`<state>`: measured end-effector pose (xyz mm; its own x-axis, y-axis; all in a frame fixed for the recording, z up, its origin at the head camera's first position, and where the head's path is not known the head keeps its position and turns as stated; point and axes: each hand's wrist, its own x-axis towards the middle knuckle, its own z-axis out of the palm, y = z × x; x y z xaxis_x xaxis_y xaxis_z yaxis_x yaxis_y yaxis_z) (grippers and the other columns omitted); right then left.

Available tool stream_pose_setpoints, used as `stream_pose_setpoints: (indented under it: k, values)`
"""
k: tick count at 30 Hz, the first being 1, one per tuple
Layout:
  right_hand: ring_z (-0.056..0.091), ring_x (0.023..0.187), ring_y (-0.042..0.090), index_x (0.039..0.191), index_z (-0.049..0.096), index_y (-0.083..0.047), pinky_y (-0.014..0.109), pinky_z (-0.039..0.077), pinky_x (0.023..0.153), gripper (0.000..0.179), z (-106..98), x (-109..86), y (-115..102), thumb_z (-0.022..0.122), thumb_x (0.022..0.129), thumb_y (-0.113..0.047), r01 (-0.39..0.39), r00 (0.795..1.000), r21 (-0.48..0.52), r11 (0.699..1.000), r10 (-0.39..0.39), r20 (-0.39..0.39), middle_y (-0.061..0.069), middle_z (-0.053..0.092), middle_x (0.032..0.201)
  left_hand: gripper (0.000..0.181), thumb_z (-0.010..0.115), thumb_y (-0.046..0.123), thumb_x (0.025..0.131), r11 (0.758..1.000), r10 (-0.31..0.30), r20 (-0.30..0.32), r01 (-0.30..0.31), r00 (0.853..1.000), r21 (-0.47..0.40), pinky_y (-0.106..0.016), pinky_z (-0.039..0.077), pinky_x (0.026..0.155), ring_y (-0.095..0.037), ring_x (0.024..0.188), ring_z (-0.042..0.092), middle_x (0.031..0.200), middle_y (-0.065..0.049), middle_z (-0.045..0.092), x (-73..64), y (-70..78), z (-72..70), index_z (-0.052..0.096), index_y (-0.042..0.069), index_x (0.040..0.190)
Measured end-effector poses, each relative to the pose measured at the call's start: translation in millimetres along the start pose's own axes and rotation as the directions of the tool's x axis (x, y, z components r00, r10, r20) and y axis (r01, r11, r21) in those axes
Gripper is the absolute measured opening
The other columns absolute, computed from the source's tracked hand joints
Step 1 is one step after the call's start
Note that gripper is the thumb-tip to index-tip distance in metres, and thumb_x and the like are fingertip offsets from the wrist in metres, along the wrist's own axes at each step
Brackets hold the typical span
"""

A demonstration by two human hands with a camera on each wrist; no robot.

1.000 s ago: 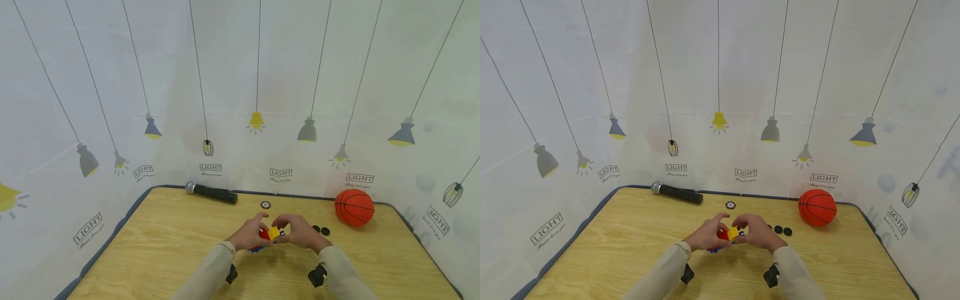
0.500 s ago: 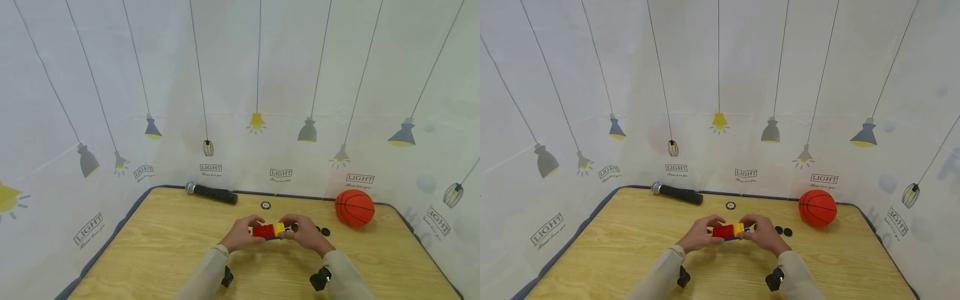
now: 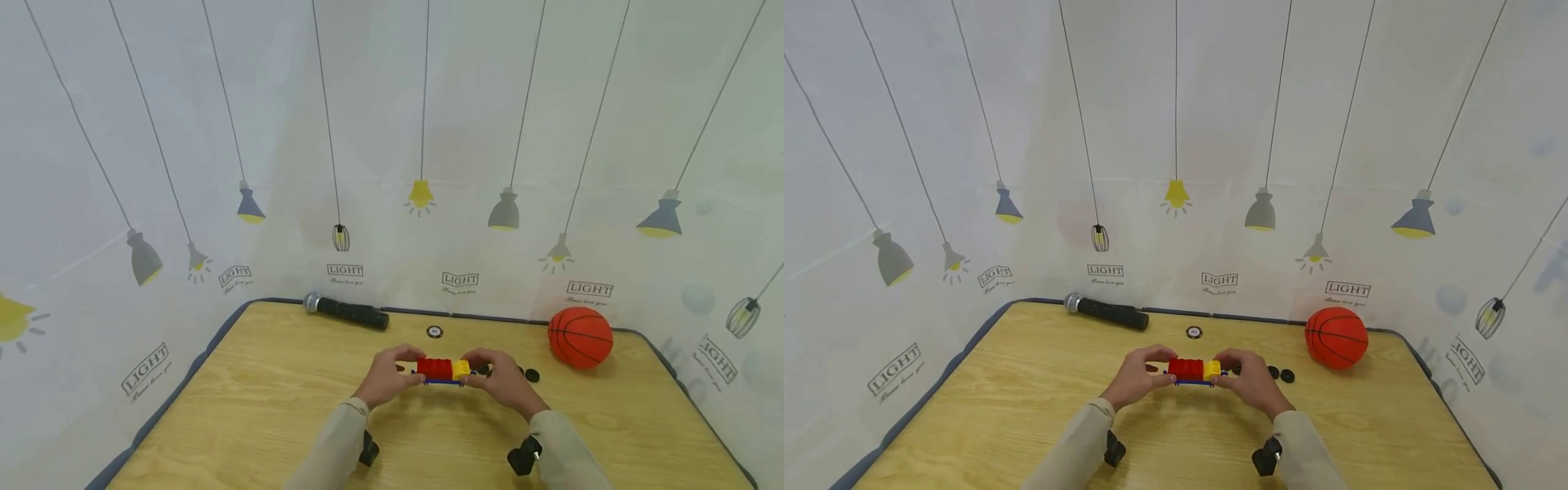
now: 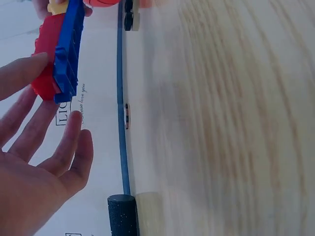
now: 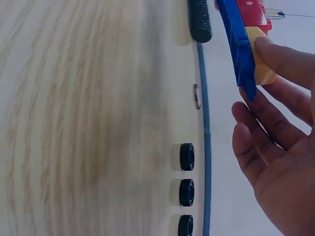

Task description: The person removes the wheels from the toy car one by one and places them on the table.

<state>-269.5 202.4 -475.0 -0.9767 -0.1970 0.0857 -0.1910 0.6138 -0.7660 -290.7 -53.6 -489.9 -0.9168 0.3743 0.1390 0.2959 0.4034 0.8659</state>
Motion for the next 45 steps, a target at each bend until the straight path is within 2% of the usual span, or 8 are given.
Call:
stream_pose_setpoints:
  k: [5,11,17,20,24,28,40,45]
  values:
    - [0.065,0.101,0.019,0.116,0.07,-0.011,0.046,0.054,0.095,0.032,7.6,3.8,7.9,0.079,0.085,-0.013,-0.025,1.0,-0.041,0.999,0.025,-0.018,0.003,0.073,0.11,0.036,0.078,0.015,0.087,0.997,-0.009,-0.013,0.01,1.0,0.079,-0.05,0.052,0.097,-0.029,0.12,0.063,0.124,-0.006,0.072,4.6,-4.9,8.4,0.068,0.012,0.121]
    - [0.067,0.102,0.022,0.117,0.071,-0.006,0.05,0.054,0.096,0.035,14.7,4.5,13.5,0.079,0.083,-0.008,-0.062,0.997,-0.042,0.997,0.06,-0.05,0.005,0.074,0.11,0.035,0.079,0.011,0.085,0.985,0.016,-0.026,-0.011,1.0,0.172,-0.054,0.05,0.103,-0.031,0.118,0.064,0.122,-0.008,0.073,5.6,-9.2,16.6,0.069,0.009,0.118]
    - [0.069,0.103,0.024,0.116,0.072,-0.007,0.05,0.054,0.096,0.032,20.4,6.8,17.0,0.078,0.084,-0.004,-0.075,0.994,-0.07,0.995,0.069,-0.08,0.006,0.076,0.11,0.032,0.079,0.007,0.083,0.977,0.025,-0.035,-0.018,0.999,0.21,-0.05,0.051,0.102,-0.03,0.117,0.065,0.12,-0.009,0.074,11.3,-11.1,18.9,0.07,0.011,0.114]
    - [0.07,0.1,0.023,0.113,0.073,-0.007,0.049,0.055,0.095,0.031,22.8,8.9,18.8,0.078,0.083,-0.002,-0.075,0.994,-0.064,0.995,0.069,-0.09,0.007,0.076,0.108,0.032,0.079,0.005,0.083,0.972,0.001,-0.022,0.004,1.0,0.234,-0.049,0.052,0.101,-0.029,0.116,0.065,0.119,-0.009,0.074,14.7,-11.6,19.7,0.07,0.01,0.113]
    - [0.069,0.096,0.02,0.11,0.073,-0.007,0.047,0.056,0.092,0.03,26.7,11.4,22.4,0.078,0.082,-0.001,-0.082,0.994,-0.064,0.995,0.077,-0.075,0.005,0.076,0.106,0.032,0.079,0.003,0.082,0.961,-0.026,-0.014,0.028,1.0,0.274,-0.047,0.053,0.098,-0.029,0.113,0.066,0.116,-0.009,0.074,17.0,-12.2,20.2,0.07,0.009,0.111]
    - [0.068,0.095,0.019,0.11,0.073,-0.007,0.045,0.057,0.091,0.029,28.7,11.5,24.9,0.078,0.082,0.0,-0.101,0.993,-0.075,0.992,0.097,-0.062,0.005,0.075,0.106,0.032,0.08,0.001,0.08,0.95,-0.025,-0.006,0.025,1.0,0.313,-0.045,0.054,0.096,-0.029,0.111,0.067,0.114,-0.01,0.075,17.3,-12.3,21.4,0.07,0.008,0.11]
    - [0.069,0.096,0.019,0.111,0.073,-0.007,0.045,0.057,0.09,0.03,30.0,10.8,28.3,0.077,0.082,0.0,-0.116,0.992,-0.073,0.991,0.112,-0.062,0.006,0.075,0.109,0.033,0.08,-0.001,0.079,0.942,-0.016,-0.006,0.017,1.0,0.337,-0.047,0.053,0.099,-0.029,0.112,0.068,0.114,-0.009,0.075,15.5,-9.9,22.9,0.071,0.008,0.11]
    - [0.069,0.096,0.019,0.111,0.072,-0.006,0.044,0.058,0.09,0.03,29.9,10.8,28.3,0.077,0.082,0.001,-0.123,0.991,-0.071,0.99,0.119,-0.061,0.006,0.075,0.109,0.033,0.079,-0.002,0.08,0.944,-0.032,-0.005,0.032,0.999,0.328,-0.048,0.052,0.101,-0.03,0.114,0.067,0.115,-0.01,0.075,16.1,-10.4,23.0,0.07,0.008,0.11]
